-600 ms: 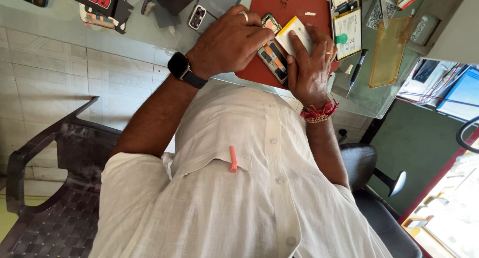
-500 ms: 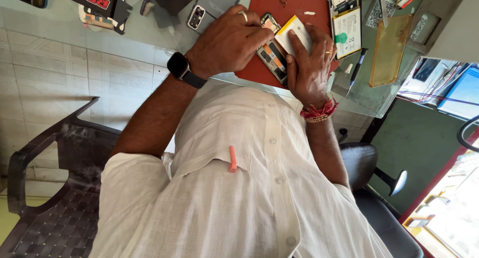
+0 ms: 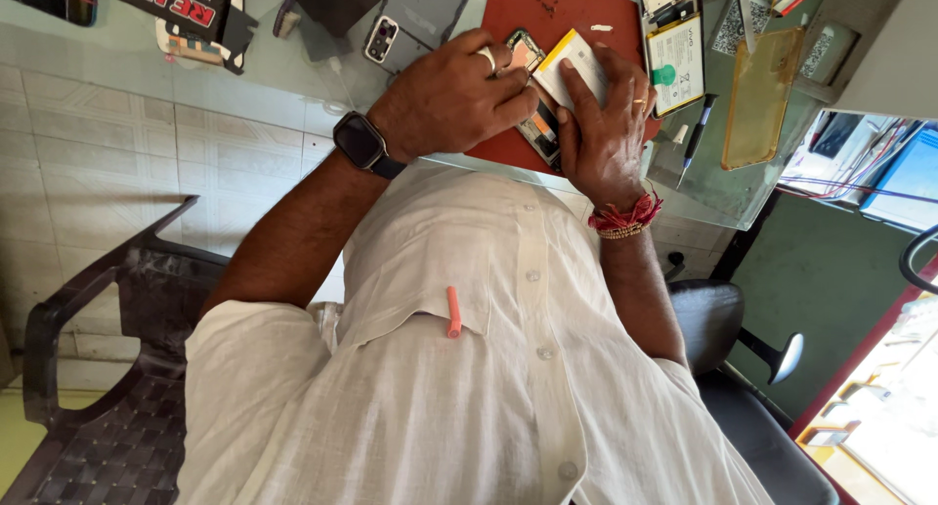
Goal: The person replaces the battery in a disassembled smartphone, aligns and secures it, then connects a charging cable to a power bank and plugs it into the phone to test the repair.
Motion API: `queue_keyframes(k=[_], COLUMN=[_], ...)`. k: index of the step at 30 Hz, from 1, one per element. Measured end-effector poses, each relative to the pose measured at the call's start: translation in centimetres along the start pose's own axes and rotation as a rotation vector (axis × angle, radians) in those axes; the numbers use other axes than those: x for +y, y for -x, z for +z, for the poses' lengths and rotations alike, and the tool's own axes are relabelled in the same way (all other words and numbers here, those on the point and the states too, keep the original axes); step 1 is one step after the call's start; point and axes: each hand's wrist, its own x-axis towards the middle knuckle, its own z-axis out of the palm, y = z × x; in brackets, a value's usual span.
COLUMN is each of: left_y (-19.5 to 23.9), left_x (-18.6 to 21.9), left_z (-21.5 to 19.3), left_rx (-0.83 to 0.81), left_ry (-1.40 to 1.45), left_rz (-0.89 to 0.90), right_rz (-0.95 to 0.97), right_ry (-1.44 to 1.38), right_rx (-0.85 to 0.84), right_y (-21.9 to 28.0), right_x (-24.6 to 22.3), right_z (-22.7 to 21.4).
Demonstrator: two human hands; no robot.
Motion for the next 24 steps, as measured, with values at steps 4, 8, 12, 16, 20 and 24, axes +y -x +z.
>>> queue_keyframes(k=[4,8,12,16,20,24], left_y=[-0.29,-0.18,-0.36,-0.4,-0.36,0.01], left_x=[-0.12,-0.04,0.03,-0.19,-0.18,-0.52], left_z=[-0.33,-0.16,0.12,-0.02,-0.08,-0.23], left_rx=[-0.014,-0.011,-0.029,-0.028,-0.049,-0.01], left_ry=[0.021,0.027,0.016,0.051,0.08,0.078], left_rz=[0.015,0.017,0.016,0.03,0.041,0.007], right_rz=[-0.005,0.003,-0.002,0.011,0.007,0.014], right_ry=[-0.006,-0.022,-0.032,-0.031,-0.033,-0.009], right_rx=[0.003,0.001,0.007,-0.002,-0.003,-0.001], right_y=[-0.15,-0.11,-0.23,-0.22,-0.14,-0.18], right_x=[0.04,0.12,0.22,0.25,0.17,-0.03], right_z=[-0.21,-0.33,-0.49,-0.57,-0.66,-0.64])
